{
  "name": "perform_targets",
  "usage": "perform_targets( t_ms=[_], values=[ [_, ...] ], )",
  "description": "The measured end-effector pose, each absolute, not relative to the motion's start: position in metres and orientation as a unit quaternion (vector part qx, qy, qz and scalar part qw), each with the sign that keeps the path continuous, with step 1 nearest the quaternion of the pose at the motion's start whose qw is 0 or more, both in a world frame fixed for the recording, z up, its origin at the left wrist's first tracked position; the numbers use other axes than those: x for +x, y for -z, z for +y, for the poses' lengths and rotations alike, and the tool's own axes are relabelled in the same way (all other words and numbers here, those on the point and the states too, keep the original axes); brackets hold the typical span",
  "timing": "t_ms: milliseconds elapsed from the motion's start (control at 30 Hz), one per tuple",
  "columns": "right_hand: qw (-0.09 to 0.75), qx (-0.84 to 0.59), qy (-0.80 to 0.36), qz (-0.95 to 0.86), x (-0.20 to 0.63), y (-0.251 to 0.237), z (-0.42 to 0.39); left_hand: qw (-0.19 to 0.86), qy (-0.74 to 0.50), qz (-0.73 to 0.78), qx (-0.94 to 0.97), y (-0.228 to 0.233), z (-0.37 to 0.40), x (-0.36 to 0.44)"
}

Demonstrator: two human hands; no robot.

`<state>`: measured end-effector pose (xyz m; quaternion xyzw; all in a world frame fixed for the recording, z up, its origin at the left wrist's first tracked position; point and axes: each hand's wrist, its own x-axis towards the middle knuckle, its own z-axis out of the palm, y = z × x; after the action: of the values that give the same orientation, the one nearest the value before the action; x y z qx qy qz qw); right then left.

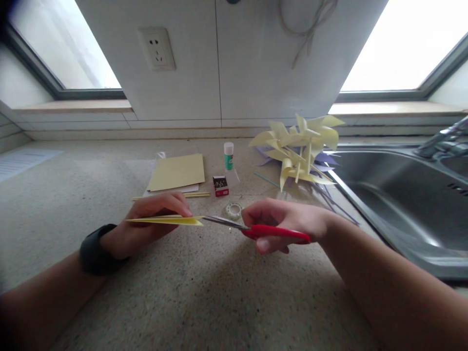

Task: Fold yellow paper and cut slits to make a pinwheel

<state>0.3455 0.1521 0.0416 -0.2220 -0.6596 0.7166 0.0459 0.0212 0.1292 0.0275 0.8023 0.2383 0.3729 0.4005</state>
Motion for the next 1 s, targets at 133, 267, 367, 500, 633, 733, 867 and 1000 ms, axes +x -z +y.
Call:
perform_targets(
  t_ms=[133, 267, 367, 500, 633, 733, 867, 1000],
  values=[
    [0.051, -0.232, -0.724, -0.648, 0.3437, -0.0428, 0.1489, 0.404, -0.366, 0.241, 0.803, -0.0268, 0.1296, 0.0221],
    [0.046, -0.239, -0.723, -0.647, 0.3432, -0.0444, 0.1473, 0.399, -0.354, 0.243, 0.810, -0.0266, 0.1296, 0.0221],
    [0.042, -0.242, -0.720, -0.649, 0.3435, -0.0448, 0.1474, 0.387, -0.355, 0.234, 0.818, -0.0277, 0.1303, 0.0207],
    [0.019, -0.246, -0.717, -0.652, 0.3436, -0.0455, 0.1482, 0.359, -0.337, 0.207, 0.845, -0.0322, 0.1319, 0.0195],
    [0.002, -0.253, -0.716, -0.651, 0.3421, -0.0479, 0.1474, 0.322, -0.323, 0.194, 0.868, -0.0357, 0.1322, 0.0205],
    [0.001, -0.254, -0.714, -0.653, 0.3407, -0.0484, 0.1468, 0.311, -0.322, 0.186, 0.875, -0.0356, 0.1317, 0.0213],
    [0.001, -0.250, -0.712, -0.656, 0.3391, -0.0476, 0.1467, 0.324, -0.310, 0.178, 0.876, -0.0337, 0.1315, 0.0209],
    [0.000, -0.249, -0.714, -0.655, 0.3389, -0.0478, 0.1464, 0.329, -0.310, 0.181, 0.873, -0.0325, 0.1316, 0.0199]
  ],
)
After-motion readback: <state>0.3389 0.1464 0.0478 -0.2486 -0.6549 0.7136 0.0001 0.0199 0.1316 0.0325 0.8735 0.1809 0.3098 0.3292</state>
